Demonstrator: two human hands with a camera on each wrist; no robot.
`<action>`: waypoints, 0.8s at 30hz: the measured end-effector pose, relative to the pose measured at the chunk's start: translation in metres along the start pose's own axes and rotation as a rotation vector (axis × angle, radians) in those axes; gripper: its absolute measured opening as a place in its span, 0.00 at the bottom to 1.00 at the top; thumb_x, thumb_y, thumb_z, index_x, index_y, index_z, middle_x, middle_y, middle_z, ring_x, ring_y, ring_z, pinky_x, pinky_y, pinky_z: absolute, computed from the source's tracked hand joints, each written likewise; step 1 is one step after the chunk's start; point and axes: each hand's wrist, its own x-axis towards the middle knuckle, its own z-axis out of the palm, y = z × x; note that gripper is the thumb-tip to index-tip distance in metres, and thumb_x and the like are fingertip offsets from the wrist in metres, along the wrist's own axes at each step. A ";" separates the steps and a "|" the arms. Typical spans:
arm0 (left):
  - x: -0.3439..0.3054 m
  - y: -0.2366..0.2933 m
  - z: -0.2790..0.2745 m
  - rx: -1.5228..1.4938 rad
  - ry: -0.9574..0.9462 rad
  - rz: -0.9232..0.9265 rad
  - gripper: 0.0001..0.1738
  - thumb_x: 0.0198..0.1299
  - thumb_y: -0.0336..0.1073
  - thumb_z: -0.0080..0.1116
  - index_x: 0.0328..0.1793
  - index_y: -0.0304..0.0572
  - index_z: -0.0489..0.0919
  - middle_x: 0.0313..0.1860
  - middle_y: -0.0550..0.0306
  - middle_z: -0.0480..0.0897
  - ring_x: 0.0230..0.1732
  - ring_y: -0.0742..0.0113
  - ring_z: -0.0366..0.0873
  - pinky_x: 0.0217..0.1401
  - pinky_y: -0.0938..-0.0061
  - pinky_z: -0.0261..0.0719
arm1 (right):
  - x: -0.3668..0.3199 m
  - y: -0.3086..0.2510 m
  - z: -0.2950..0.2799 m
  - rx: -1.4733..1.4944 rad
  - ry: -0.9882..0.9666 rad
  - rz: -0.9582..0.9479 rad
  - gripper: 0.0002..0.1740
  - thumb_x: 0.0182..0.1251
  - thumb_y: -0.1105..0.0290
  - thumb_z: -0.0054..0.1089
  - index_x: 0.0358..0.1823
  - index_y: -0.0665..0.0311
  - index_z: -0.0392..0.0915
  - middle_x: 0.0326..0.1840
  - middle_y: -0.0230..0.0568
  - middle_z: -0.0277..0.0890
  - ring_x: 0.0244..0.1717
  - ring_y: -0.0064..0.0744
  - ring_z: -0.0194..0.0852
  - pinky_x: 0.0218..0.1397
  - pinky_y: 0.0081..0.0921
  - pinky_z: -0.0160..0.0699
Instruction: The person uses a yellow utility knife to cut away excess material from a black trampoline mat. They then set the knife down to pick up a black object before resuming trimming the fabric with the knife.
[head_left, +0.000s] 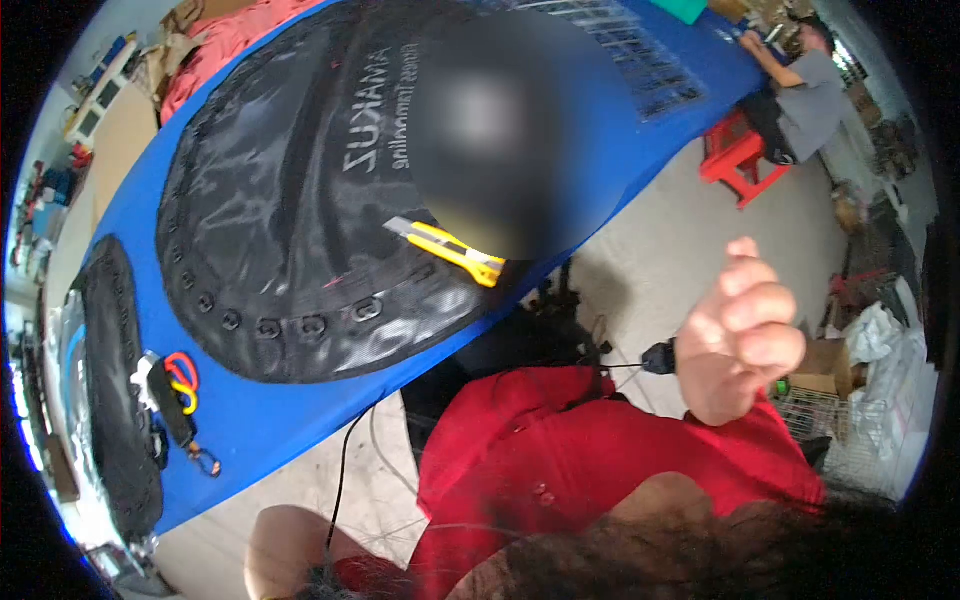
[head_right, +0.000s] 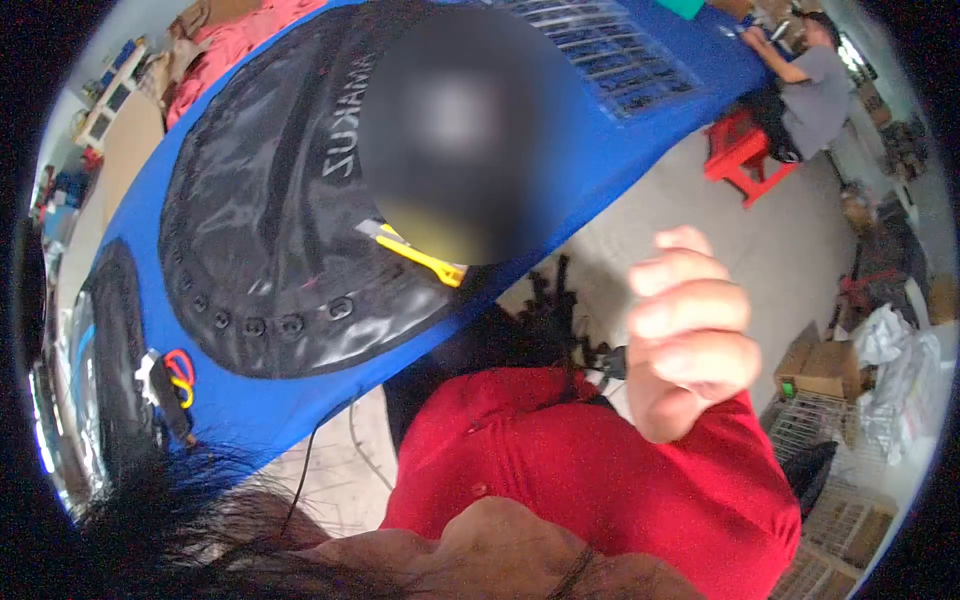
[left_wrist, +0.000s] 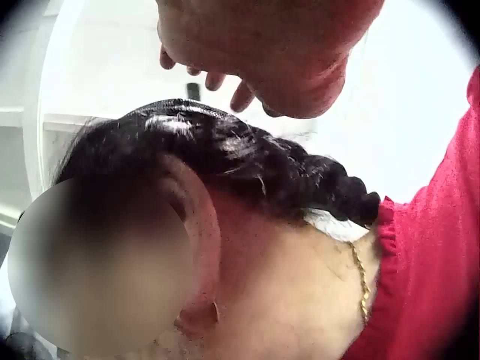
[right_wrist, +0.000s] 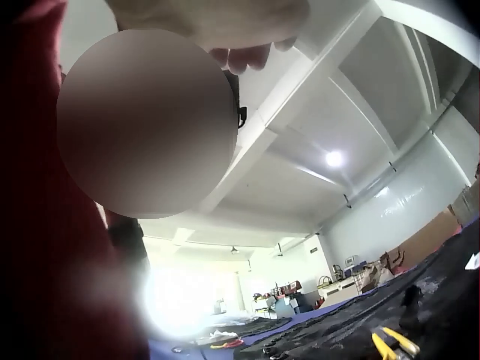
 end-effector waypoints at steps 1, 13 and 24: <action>-0.003 -0.001 0.001 -0.005 0.015 -0.006 0.19 0.82 0.45 0.54 0.64 0.38 0.80 0.57 0.39 0.81 0.61 0.47 0.79 0.64 0.51 0.80 | 0.001 0.001 0.001 -0.005 -0.011 0.005 0.18 0.86 0.47 0.57 0.57 0.53 0.78 0.56 0.43 0.83 0.62 0.50 0.83 0.75 0.60 0.68; -0.004 -0.002 -0.001 -0.021 0.048 0.018 0.19 0.82 0.45 0.53 0.65 0.37 0.80 0.58 0.38 0.81 0.63 0.47 0.78 0.65 0.50 0.79 | 0.006 0.009 0.008 0.011 -0.250 -0.004 0.17 0.83 0.55 0.60 0.55 0.61 0.78 0.58 0.49 0.82 0.59 0.52 0.84 0.71 0.57 0.73; -0.054 0.027 -0.013 0.335 -0.209 -0.715 0.17 0.80 0.39 0.52 0.62 0.31 0.80 0.58 0.37 0.83 0.61 0.48 0.81 0.69 0.51 0.80 | -0.022 0.061 0.040 -0.189 -0.443 0.509 0.06 0.74 0.79 0.67 0.50 0.67 0.84 0.49 0.46 0.86 0.52 0.48 0.87 0.58 0.40 0.84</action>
